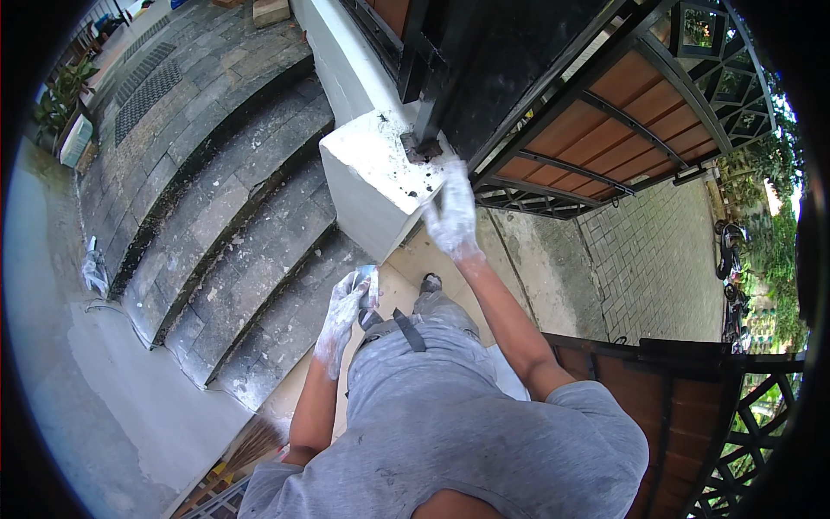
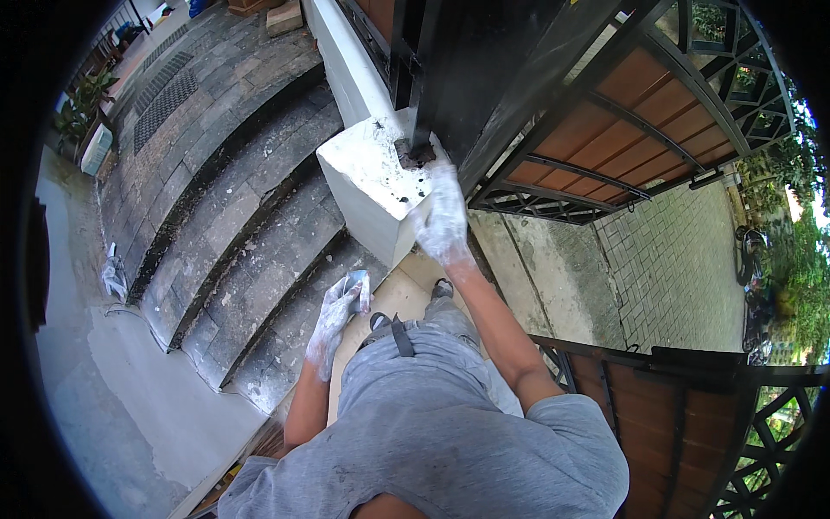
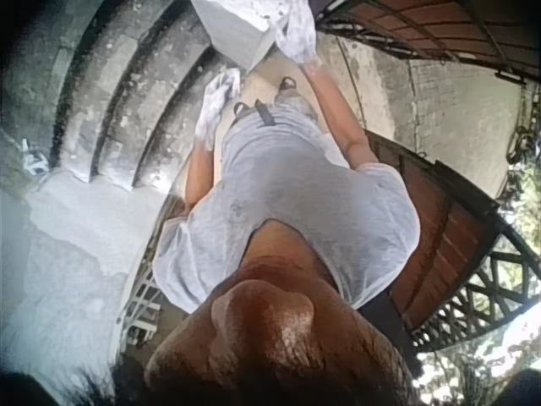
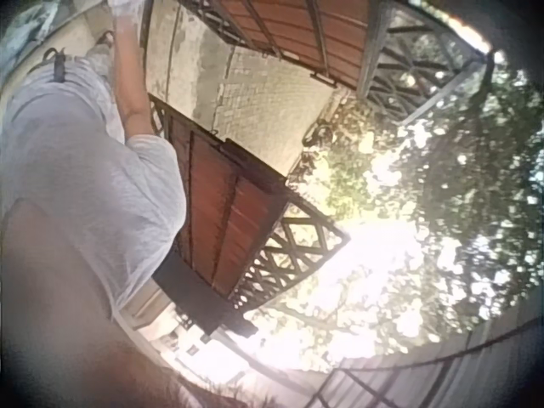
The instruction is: The recorder is applying patching compound or plaster to a stone pillar using their fingers to fill in gaps and smooth the surface.
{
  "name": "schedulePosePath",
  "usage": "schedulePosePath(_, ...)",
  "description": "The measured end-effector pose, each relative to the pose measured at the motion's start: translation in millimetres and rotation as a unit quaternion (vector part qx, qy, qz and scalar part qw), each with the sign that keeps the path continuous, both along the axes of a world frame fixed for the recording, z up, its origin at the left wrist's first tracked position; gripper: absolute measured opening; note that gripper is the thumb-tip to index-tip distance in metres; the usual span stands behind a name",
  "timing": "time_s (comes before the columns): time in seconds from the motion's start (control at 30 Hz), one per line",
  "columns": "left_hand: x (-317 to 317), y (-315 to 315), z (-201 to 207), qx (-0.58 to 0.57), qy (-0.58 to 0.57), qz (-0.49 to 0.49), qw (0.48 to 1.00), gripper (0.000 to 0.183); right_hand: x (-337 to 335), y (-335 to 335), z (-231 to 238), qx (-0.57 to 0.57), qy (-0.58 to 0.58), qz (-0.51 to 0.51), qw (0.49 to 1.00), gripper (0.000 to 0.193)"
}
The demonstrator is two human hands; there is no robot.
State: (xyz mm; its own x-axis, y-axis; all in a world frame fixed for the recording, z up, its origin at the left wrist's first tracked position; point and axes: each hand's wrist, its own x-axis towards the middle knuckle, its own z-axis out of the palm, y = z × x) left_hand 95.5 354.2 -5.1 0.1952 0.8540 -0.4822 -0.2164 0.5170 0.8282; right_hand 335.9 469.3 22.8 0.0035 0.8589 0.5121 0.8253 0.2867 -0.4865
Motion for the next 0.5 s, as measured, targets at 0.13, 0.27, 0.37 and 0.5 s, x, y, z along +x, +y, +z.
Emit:
schedulePosePath(0.13,-1,-4,-12,-0.003,-0.009,0.013,1.0,0.022,-9,0,8,-0.079,-0.171,0.128,0.974,0.079)
schedulePosePath(0.27,-4,-7,-10,-0.012,-0.01,0.022,1.0,0.023,-13,8,50,-0.2,0.175,0.12,0.957,0.081)
schedulePosePath(0.37,-1,-4,-4,-0.011,-0.011,0.005,1.0,0.024,-4,29,35,-0.293,0.85,0.225,0.375,0.068)
schedulePosePath(0.5,-6,-1,-2,0.005,-0.005,0.009,1.0,0.024,6,32,-3,-0.258,0.851,0.033,0.457,0.057)
